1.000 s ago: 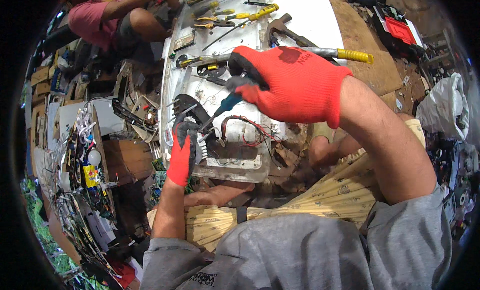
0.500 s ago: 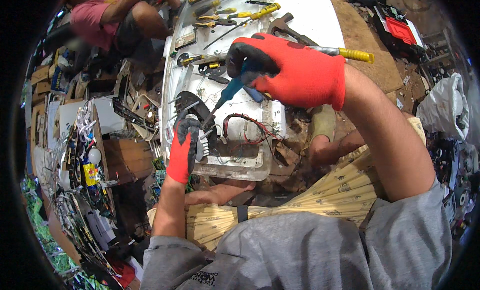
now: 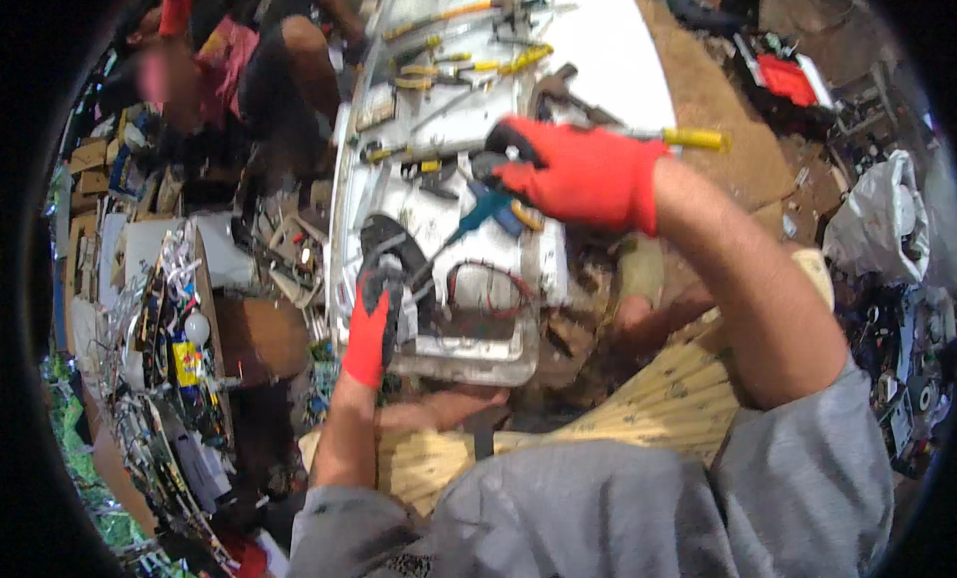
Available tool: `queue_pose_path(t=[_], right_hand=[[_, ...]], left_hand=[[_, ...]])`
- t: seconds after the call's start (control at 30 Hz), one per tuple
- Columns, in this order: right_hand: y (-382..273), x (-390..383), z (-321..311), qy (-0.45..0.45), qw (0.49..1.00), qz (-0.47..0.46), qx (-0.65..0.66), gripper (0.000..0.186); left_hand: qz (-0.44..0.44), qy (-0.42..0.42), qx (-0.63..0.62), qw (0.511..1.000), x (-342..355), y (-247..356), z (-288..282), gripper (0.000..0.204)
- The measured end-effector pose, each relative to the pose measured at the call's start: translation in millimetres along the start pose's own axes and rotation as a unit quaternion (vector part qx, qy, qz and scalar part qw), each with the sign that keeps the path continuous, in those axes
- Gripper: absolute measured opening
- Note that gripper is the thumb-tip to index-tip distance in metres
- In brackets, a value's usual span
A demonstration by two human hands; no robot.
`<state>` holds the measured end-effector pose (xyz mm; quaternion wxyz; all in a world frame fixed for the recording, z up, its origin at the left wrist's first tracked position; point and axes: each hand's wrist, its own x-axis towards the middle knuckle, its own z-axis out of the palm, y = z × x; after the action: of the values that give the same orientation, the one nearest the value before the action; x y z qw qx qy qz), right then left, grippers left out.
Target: The person uses a screwdriver to manipulate and adjust a small electronic component with wires. They repeatedly probe and adjust parts of the component while seated on the floor in a cluttered workshop.
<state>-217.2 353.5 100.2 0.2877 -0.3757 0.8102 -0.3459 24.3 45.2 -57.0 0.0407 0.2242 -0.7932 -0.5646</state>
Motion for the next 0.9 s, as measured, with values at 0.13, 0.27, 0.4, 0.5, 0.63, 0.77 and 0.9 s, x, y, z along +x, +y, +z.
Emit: queue_pose_path(t=[0.13, 0.27, 0.4, 0.5, 0.63, 0.77, 0.9], right_hand=[[7.2, 1.7, 3.8, 0.012, 0.997, 0.0, -0.071, 0.062], [7.2, 9.7, 9.8, 0.022, 0.998, -0.059, -0.031, 0.052], [-2.6, 1.9, 3.5, 0.023, 0.997, -0.079, -0.017, 0.042], [12.8, 7.2, 6.1, 0.01, 0.989, -0.145, -0.006, 0.038], [21.4, 9.4, 15.9, 0.047, 0.978, -0.192, 0.061, 0.036], [9.5, 13.5, 20.5, 0.016, 0.967, -0.136, 0.216, 0.036], [7.1, 4.9, 22.0, 0.029, 0.952, -0.187, 0.24, 0.035]], left_hand=[[0.077, 0.014, 0.001, 0.997, -2.0, 13.6, 11.7, 0.048], [0.085, 0.025, 0.011, 0.996, -5.6, -4.4, 5.8, 0.042], [0.122, 0.023, 0.098, 0.987, -5.3, 9.6, 11.6, 0.04], [0.114, 0.024, 0.1, 0.988, -2.8, -2.9, 8.4, 0.045], [0.09, 0.03, 0.017, 0.995, -0.5, 5.5, 13.6, 0.049], [0.088, 0.027, 0.074, 0.993, -3.3, -4.9, 6.2, 0.051], [0.077, 0.039, 0.075, 0.994, -0.5, -15.6, 8.7, 0.052]])
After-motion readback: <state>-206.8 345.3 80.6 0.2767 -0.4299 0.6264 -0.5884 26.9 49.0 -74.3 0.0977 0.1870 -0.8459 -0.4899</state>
